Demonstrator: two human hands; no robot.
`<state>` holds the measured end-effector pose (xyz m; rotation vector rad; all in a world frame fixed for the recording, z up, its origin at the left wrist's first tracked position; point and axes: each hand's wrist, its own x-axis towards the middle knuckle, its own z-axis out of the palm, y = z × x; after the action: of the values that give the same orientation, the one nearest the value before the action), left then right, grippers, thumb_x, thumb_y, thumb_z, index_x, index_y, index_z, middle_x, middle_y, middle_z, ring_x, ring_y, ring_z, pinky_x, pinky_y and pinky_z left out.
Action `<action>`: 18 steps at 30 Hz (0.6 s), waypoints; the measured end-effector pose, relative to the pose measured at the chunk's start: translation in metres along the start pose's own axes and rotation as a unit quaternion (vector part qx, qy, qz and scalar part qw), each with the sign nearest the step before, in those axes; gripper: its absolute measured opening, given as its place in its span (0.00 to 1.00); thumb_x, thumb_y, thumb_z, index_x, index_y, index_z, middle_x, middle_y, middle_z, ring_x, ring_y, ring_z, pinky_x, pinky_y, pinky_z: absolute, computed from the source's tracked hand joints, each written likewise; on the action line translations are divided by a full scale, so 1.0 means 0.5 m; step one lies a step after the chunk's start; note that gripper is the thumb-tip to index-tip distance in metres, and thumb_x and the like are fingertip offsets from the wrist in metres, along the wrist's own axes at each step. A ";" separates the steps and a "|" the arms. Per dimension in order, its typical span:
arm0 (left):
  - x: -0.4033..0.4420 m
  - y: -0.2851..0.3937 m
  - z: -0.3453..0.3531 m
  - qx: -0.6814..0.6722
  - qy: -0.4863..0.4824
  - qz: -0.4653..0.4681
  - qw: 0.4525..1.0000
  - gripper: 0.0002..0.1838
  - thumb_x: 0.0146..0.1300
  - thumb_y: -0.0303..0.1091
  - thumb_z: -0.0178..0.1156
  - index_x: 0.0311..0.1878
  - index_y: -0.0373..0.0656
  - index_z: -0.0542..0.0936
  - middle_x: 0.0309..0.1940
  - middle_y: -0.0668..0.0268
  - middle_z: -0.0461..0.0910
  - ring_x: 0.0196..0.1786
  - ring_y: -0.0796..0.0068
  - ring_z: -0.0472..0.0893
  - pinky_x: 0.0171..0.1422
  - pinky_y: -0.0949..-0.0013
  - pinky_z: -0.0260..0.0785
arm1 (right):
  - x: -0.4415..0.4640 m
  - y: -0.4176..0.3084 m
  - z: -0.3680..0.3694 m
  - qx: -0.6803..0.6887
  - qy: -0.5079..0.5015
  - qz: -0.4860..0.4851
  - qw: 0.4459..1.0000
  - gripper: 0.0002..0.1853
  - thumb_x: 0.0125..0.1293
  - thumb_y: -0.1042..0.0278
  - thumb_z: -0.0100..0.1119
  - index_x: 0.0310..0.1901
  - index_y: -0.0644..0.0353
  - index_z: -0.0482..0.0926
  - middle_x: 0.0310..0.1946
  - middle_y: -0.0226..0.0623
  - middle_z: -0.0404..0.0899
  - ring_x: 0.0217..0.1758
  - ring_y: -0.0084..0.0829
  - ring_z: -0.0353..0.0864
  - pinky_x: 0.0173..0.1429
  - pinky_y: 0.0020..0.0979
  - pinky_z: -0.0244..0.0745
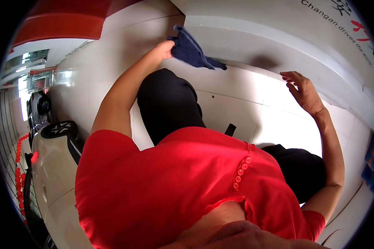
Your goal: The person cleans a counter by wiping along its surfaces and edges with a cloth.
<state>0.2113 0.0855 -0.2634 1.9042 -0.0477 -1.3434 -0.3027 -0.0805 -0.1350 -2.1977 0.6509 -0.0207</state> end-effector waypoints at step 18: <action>-0.141 0.150 0.169 0.530 0.289 0.377 0.702 0.24 0.70 0.44 0.52 0.42 0.26 0.82 0.47 0.36 0.80 0.47 0.40 0.81 0.60 0.49 0.73 | 0.004 0.008 0.005 -0.024 -0.004 -0.015 1.000 0.15 0.71 0.77 0.55 0.57 0.63 0.77 0.53 0.46 0.82 0.56 0.42 0.84 0.62 0.38 0.81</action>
<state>0.1412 0.0172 -0.1732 2.6316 -1.3814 0.0112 -0.3021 -0.0819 -0.1399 -2.2526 0.6187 -0.0119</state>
